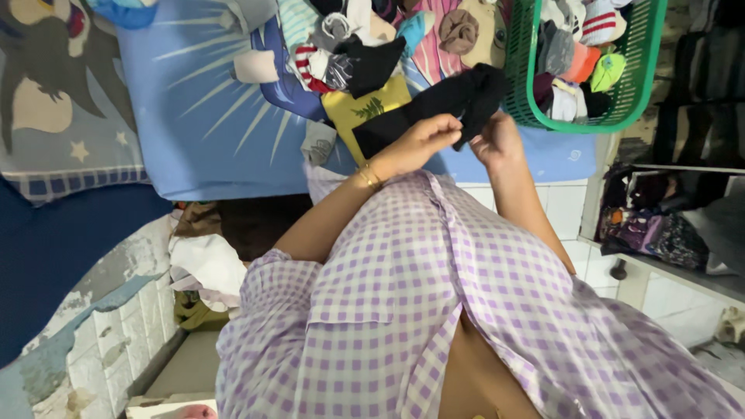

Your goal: The person sorts socks by picking them from a bed and placing them into a green basket.

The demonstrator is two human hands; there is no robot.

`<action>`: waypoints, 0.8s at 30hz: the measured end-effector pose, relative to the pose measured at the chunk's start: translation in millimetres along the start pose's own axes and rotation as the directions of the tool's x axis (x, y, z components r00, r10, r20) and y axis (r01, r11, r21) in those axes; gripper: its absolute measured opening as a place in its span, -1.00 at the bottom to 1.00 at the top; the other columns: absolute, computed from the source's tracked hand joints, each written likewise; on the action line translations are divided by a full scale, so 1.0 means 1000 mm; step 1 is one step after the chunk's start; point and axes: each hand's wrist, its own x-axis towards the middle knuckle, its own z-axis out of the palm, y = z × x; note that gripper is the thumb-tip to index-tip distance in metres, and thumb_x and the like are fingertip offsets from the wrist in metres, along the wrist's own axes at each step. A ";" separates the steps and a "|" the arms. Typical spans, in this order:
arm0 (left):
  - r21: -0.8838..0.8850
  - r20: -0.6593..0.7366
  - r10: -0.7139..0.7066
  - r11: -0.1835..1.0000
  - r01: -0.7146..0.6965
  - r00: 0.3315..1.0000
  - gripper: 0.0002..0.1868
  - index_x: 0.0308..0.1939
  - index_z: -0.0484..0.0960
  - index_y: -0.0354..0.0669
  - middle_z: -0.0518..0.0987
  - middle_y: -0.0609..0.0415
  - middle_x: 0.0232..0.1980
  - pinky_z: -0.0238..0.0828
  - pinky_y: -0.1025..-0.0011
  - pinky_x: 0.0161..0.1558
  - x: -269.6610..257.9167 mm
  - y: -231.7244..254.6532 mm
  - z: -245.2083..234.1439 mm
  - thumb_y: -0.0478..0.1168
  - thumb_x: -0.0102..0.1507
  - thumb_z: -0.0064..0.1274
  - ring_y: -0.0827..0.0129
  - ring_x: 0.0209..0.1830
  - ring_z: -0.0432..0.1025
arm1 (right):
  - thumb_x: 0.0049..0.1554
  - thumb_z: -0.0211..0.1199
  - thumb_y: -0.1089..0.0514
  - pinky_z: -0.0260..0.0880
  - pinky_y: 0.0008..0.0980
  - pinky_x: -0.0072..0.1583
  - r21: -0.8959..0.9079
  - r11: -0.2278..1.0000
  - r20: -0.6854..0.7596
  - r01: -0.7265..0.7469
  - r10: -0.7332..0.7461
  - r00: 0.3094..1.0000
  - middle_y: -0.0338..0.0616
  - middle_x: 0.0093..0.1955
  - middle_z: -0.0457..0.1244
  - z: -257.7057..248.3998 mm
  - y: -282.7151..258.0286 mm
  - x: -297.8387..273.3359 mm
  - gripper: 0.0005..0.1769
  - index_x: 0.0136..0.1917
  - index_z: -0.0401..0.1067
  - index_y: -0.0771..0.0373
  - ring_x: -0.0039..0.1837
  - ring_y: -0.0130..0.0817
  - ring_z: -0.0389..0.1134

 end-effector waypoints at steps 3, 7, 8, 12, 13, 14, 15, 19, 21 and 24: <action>-0.015 0.021 0.061 0.998 -0.060 0.998 -0.78 0.02 0.60 -0.25 0.49 0.31 -0.11 0.31 0.59 0.04 0.000 -0.008 -0.003 -0.16 0.50 -0.01 0.65 -0.07 0.33 | 0.33 -0.09 0.26 0.53 -0.28 0.09 0.234 0.969 0.013 -0.077 0.076 0.997 0.06 -0.01 0.37 -0.028 -0.008 0.009 -0.74 0.13 0.38 0.43 0.01 -0.19 0.46; -0.229 -0.048 -0.018 0.973 0.006 0.999 -0.78 0.04 0.60 -0.24 0.47 0.30 -0.10 0.27 0.60 -0.08 0.014 -0.002 0.013 -0.15 0.48 0.00 0.67 -0.14 0.28 | 0.35 -0.05 0.19 0.54 -0.37 0.03 0.081 0.996 -0.014 -0.047 0.049 0.999 -0.02 -0.01 0.38 -0.033 -0.007 -0.014 -0.74 0.15 0.38 0.39 -0.01 -0.27 0.46; -0.387 -0.070 -0.018 0.922 -0.010 0.997 -0.80 0.04 0.60 -0.21 0.50 0.29 -0.10 0.31 0.58 -0.05 0.022 -0.002 0.015 -0.16 0.47 0.01 0.65 -0.11 0.33 | 0.35 -0.04 0.18 0.55 -0.40 0.02 0.027 0.998 -0.028 -0.059 0.060 0.998 -0.02 0.00 0.38 -0.031 -0.008 -0.022 -0.72 0.17 0.38 0.39 -0.02 -0.29 0.46; -0.715 -0.211 -0.104 0.695 -0.081 0.972 -0.84 -0.04 0.59 -0.15 0.60 0.19 -0.14 0.44 0.46 -0.02 0.048 -0.028 0.017 -0.17 0.42 0.00 0.49 -0.11 0.49 | 0.36 0.03 0.18 0.53 -0.45 -0.01 0.012 0.998 0.094 -0.063 0.061 0.994 0.00 0.06 0.37 -0.019 -0.008 -0.058 -0.71 0.21 0.40 0.43 -0.01 -0.32 0.46; -0.717 -0.207 -0.105 0.693 -0.077 0.973 -0.84 -0.04 0.59 -0.15 0.60 0.19 -0.14 0.44 0.46 -0.02 0.054 -0.040 0.013 -0.17 0.42 0.00 0.49 -0.11 0.49 | 0.35 0.06 0.22 0.52 -0.45 0.00 -0.005 0.997 0.215 -0.072 0.071 0.974 0.02 0.10 0.37 -0.015 -0.012 -0.068 -0.69 0.29 0.40 0.43 0.00 -0.32 0.46; -0.708 -0.175 -0.157 0.706 -0.013 0.972 -0.84 -0.04 0.59 -0.16 0.59 0.19 -0.15 0.42 0.45 -0.05 0.059 -0.052 0.007 -0.15 0.44 0.02 0.49 -0.14 0.48 | 0.34 0.09 0.27 0.52 -0.45 0.01 -0.022 0.997 0.333 -0.078 0.081 0.939 0.05 0.15 0.37 -0.011 -0.018 -0.075 -0.64 0.36 0.40 0.43 0.01 -0.32 0.46; -0.696 -0.144 -0.213 0.716 0.054 0.966 -0.83 -0.04 0.59 -0.16 0.59 0.19 -0.15 0.41 0.45 -0.09 0.061 -0.064 0.003 -0.13 0.46 0.03 0.48 -0.17 0.47 | 0.34 0.09 0.27 0.52 -0.45 0.01 -0.018 0.997 0.328 -0.077 0.079 0.941 0.05 0.15 0.37 -0.005 -0.025 -0.080 -0.64 0.36 0.40 0.43 0.01 -0.32 0.46; -0.691 -0.076 -0.205 0.717 0.097 0.976 -0.78 0.01 0.60 -0.20 0.61 0.18 -0.08 0.40 0.47 0.04 0.079 -0.076 0.003 -0.14 0.41 0.06 0.51 -0.07 0.48 | 0.34 0.16 0.21 0.47 -0.34 0.21 -0.121 0.991 0.336 0.055 -0.011 0.942 -0.09 0.22 0.36 0.017 -0.049 -0.077 -0.68 0.34 0.38 0.29 0.19 -0.34 0.44; -0.409 -0.358 -0.205 0.912 0.045 0.911 -0.71 0.06 0.55 -0.11 0.58 0.25 -0.04 0.42 0.49 0.04 0.079 -0.057 0.010 -0.03 0.38 -0.03 0.56 -0.04 0.47 | 0.39 0.18 0.19 0.43 -0.34 0.20 -0.151 0.981 0.260 0.119 -0.077 0.963 -0.14 0.24 0.35 0.019 -0.060 -0.075 -0.74 0.33 0.37 0.25 0.23 -0.36 0.43; -0.165 -0.299 0.006 0.985 -0.058 0.954 -0.59 0.28 0.45 -0.13 0.54 0.20 0.09 0.36 0.52 0.14 0.082 -0.017 0.027 -0.05 0.41 0.02 0.55 0.07 0.42 | 0.35 0.16 0.14 0.44 -0.37 0.32 -0.308 0.918 0.302 0.251 -0.156 0.940 -0.19 0.23 0.37 0.009 -0.074 -0.064 -0.73 0.27 0.45 0.24 0.24 -0.44 0.42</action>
